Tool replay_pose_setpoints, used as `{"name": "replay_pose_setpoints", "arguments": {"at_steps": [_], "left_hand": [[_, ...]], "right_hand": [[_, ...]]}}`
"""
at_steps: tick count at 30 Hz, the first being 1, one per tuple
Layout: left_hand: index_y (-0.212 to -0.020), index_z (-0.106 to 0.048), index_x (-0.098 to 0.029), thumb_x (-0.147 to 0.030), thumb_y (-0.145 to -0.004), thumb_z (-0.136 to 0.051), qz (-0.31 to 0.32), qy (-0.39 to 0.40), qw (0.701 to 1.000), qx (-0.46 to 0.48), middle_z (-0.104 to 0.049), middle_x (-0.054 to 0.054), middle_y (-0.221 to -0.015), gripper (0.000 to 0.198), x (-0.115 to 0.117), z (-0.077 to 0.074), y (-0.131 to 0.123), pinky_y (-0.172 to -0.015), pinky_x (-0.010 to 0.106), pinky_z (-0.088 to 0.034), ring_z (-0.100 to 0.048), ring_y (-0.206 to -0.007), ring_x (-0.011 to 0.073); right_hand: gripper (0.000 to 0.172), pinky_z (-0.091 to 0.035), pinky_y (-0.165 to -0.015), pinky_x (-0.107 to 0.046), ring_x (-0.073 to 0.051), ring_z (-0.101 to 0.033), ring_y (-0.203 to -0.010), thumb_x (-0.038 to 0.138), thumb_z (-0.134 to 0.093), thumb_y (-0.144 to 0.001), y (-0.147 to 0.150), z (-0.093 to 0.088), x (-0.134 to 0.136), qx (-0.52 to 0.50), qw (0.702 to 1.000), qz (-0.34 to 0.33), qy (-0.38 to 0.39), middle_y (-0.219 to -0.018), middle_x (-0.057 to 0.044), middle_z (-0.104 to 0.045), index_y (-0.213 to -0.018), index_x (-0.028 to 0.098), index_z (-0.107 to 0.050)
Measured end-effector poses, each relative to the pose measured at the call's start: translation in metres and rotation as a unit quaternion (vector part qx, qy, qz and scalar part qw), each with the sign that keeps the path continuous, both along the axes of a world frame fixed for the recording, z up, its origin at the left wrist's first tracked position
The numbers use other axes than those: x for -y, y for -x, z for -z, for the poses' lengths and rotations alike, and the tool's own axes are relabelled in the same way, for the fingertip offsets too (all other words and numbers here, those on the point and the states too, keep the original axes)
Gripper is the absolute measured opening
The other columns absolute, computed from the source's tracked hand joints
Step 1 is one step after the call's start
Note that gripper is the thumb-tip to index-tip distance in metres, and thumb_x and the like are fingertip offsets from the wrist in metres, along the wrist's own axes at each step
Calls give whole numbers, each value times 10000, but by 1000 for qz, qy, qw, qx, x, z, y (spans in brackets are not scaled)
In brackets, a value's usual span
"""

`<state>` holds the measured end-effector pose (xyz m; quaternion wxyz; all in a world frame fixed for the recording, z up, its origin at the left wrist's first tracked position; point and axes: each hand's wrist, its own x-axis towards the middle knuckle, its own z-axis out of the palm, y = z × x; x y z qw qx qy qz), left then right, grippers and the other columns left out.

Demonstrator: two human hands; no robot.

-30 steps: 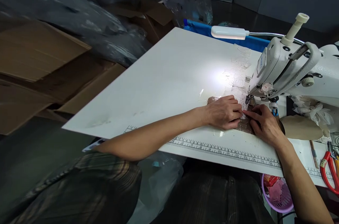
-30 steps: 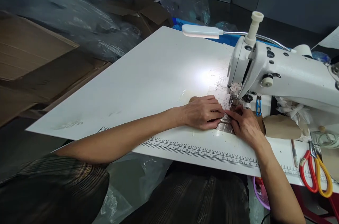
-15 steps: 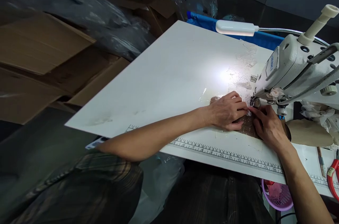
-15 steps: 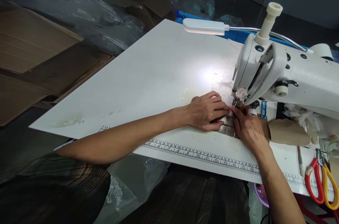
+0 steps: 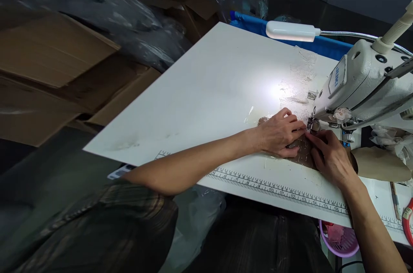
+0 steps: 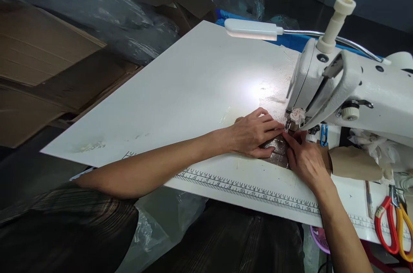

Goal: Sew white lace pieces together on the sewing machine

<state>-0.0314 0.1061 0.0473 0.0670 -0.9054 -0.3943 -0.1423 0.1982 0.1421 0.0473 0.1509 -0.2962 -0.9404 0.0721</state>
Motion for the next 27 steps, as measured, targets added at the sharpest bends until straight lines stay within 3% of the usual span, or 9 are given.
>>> {"name": "replay_pose_setpoints", "arguments": {"at_steps": [8, 14, 17, 23, 27], "left_hand": [[-1100, -697, -126, -452, -904, -526, -30, 23, 999, 8, -649, 138, -1272, 417, -1, -3, -2, -855, 423, -387, -595, -938, 262], [-1123, -677, -109, -471, -894, -516, -41, 20, 999, 22, -649, 128, -1264, 458, -3, -2, -2, -832, 411, -366, -590, -940, 257], [-1170, -658, -112, -480, -889, -513, -44, 18, 998, 29, -647, 135, -1262, 485, -4, 0, -2, -820, 410, -368, -582, -928, 258], [-1196, -654, -134, -499, -872, -535, -45, 36, 998, 33, -640, 137, -1261, 502, -7, -1, -1, -837, 412, -368, -577, -914, 253], [-1186, -662, -128, -505, -883, -518, -43, 41, 998, 25, -624, 144, -1288, 504, -7, -2, 0, -847, 411, -357, -579, -938, 257]], "right_hand": [[420, -589, -671, -347, -205, -632, -784, 223, -422, -946, 6, 0, 1, -2, 999, 32, -7, -1028, -135, -629, -1300, 213, -647], [382, -582, -700, -339, -218, -674, -824, 264, -453, -945, 0, -9, 1, -52, 997, 30, 54, -1016, -130, -671, -1247, 206, -680], [363, -578, -763, -385, -240, -682, -854, 359, -455, -959, -6, -12, -4, -90, 987, 69, 110, -993, -105, -701, -1197, 222, -693], [518, -551, -844, -453, -292, -677, -882, 540, -335, -989, -10, -8, -24, -111, 952, 195, 210, -696, -91, -673, -829, 207, -697], [584, -523, -914, -480, -314, -658, -1016, 632, -311, -964, -7, -11, -20, -114, 946, 199, 231, -845, -126, -708, -940, 190, -693]]}}
